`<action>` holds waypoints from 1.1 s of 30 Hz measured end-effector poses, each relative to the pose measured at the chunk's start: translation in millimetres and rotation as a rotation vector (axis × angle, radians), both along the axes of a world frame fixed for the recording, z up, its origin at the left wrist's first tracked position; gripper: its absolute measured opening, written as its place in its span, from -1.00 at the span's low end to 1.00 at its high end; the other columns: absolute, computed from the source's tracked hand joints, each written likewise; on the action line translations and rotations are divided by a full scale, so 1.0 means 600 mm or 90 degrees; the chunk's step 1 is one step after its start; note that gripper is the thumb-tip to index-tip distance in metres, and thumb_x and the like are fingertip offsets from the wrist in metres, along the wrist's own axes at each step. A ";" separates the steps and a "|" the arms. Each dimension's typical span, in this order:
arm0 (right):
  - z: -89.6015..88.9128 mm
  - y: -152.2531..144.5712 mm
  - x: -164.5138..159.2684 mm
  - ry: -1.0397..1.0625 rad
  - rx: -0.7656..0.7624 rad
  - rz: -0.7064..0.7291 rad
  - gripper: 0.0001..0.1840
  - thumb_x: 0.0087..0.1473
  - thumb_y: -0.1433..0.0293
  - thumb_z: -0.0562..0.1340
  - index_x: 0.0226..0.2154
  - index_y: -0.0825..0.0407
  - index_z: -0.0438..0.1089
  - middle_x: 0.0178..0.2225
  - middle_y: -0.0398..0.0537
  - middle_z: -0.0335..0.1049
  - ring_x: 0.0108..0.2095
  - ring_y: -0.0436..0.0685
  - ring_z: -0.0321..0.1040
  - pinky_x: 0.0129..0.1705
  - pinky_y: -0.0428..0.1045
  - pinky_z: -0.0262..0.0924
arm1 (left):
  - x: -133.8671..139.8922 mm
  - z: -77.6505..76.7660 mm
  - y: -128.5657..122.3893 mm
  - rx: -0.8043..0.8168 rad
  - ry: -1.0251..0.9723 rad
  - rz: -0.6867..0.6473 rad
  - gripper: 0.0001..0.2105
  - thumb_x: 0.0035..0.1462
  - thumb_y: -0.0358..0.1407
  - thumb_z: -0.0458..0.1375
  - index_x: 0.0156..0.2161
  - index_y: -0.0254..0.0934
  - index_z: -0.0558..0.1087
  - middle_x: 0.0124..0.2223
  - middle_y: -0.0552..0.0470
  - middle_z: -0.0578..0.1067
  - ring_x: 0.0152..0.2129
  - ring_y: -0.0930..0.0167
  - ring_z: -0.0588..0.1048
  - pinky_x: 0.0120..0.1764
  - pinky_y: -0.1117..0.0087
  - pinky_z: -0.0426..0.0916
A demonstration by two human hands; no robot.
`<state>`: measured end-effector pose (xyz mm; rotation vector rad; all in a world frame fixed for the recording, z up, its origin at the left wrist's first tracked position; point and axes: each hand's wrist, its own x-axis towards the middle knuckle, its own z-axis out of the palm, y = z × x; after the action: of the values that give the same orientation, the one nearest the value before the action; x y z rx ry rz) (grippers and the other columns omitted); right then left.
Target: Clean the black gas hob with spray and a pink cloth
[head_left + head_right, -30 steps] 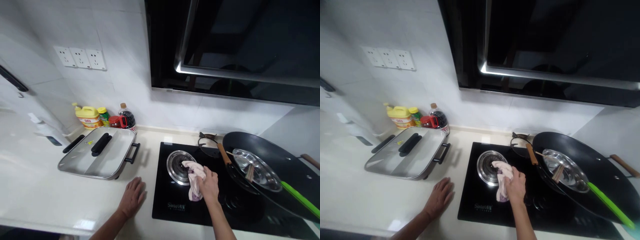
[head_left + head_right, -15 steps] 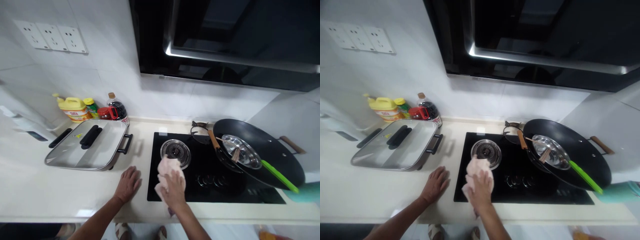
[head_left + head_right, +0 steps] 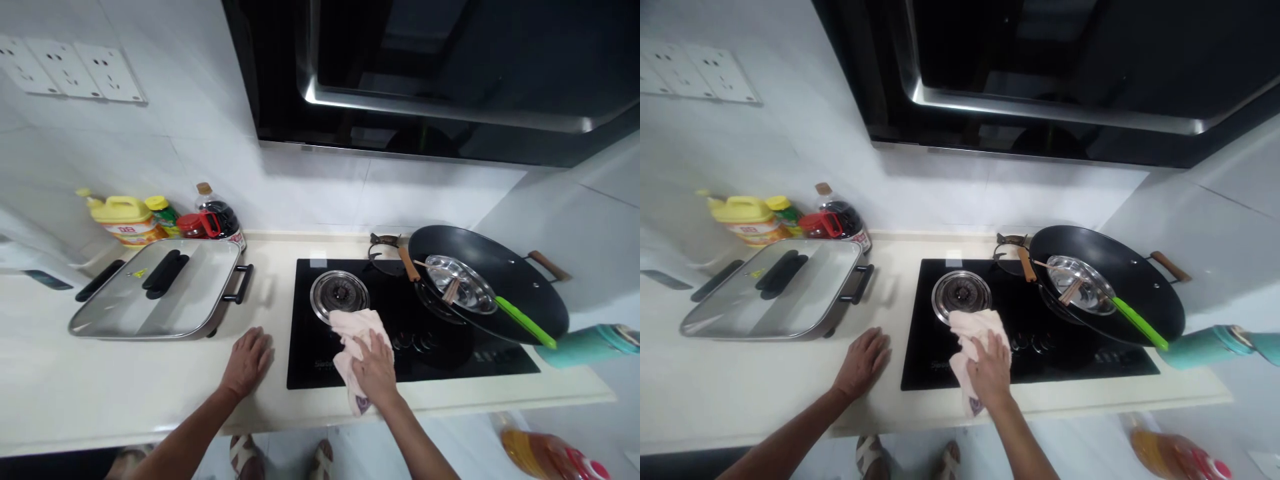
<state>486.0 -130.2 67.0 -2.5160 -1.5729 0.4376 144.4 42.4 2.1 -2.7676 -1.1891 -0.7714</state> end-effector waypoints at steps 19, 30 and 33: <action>0.019 0.048 0.046 0.056 -0.020 -0.110 -0.31 0.40 0.14 -0.05 0.47 -0.01 -0.04 0.37 0.20 0.15 0.14 0.26 0.44 0.09 0.15 0.32 | 0.005 0.001 -0.013 -0.074 -0.054 0.011 -0.63 0.40 -0.09 0.01 0.08 -0.23 0.51 0.20 -0.23 0.48 0.20 0.09 0.38 0.18 -0.06 0.37; 0.055 0.014 -0.076 0.032 -0.019 -0.008 -0.62 0.31 0.19 0.13 0.02 0.02 0.46 0.10 0.18 0.46 0.15 0.37 0.36 0.15 0.22 0.22 | 0.013 0.027 -0.059 -0.235 -0.248 0.059 -0.67 0.34 -0.17 0.06 0.11 -0.22 0.48 0.15 -0.22 0.49 0.16 0.13 0.43 0.22 -0.09 0.38; 0.100 0.013 -0.084 0.277 0.106 0.029 -0.62 0.27 0.13 0.14 -0.03 0.00 0.47 -0.08 0.06 0.54 -0.02 0.27 0.45 0.06 0.13 0.32 | 0.009 0.044 -0.108 -0.306 -0.302 0.053 -0.65 0.36 -0.15 0.05 0.14 -0.21 0.45 0.12 -0.19 0.51 0.12 0.19 0.48 0.21 -0.03 0.40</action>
<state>435.6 -122.4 127.3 -2.0846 -1.4300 0.7642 149.6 -22.7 28.3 -2.9570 -1.7636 -1.3444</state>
